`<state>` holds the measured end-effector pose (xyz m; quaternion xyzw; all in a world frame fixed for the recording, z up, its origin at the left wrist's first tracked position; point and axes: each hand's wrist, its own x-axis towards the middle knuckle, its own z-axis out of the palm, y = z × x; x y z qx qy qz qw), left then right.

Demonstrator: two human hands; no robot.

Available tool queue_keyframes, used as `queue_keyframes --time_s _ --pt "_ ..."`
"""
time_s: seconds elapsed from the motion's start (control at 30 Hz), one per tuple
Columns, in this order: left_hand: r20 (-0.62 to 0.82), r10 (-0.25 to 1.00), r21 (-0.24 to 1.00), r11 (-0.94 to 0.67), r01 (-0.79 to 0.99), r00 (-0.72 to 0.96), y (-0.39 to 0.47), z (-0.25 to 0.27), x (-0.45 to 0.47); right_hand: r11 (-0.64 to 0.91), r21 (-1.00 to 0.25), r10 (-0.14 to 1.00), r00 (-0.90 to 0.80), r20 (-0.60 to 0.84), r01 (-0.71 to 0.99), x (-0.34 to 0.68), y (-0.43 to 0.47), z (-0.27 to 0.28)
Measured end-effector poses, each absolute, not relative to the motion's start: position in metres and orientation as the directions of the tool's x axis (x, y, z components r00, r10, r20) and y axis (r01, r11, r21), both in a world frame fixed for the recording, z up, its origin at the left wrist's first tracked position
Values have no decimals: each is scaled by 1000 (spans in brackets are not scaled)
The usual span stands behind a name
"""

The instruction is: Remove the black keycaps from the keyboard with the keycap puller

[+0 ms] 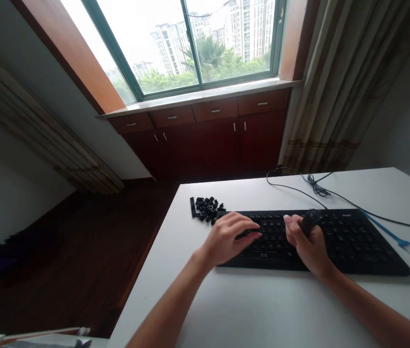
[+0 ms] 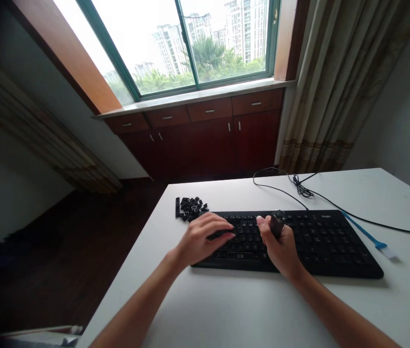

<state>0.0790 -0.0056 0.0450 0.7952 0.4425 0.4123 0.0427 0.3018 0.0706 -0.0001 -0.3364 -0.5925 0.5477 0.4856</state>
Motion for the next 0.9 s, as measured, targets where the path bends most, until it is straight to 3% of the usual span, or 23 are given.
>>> queue_keyframes --time_s 0.17,0.33,0.5,0.9 --pt "549 806 498 -103 861 -221 3 40 12 158 -980 928 -322 189 -121 303 68 4" --pt "517 773 496 81 865 -369 1 23 -31 166 -981 925 -330 189 -99 305 68 5" --pt "484 778 489 141 861 -402 5 10 -38 147 -982 920 -348 179 -115 306 69 2" --pt "497 805 444 85 892 -324 4 11 -24 161 -981 927 -324 188 -107 304 70 4"
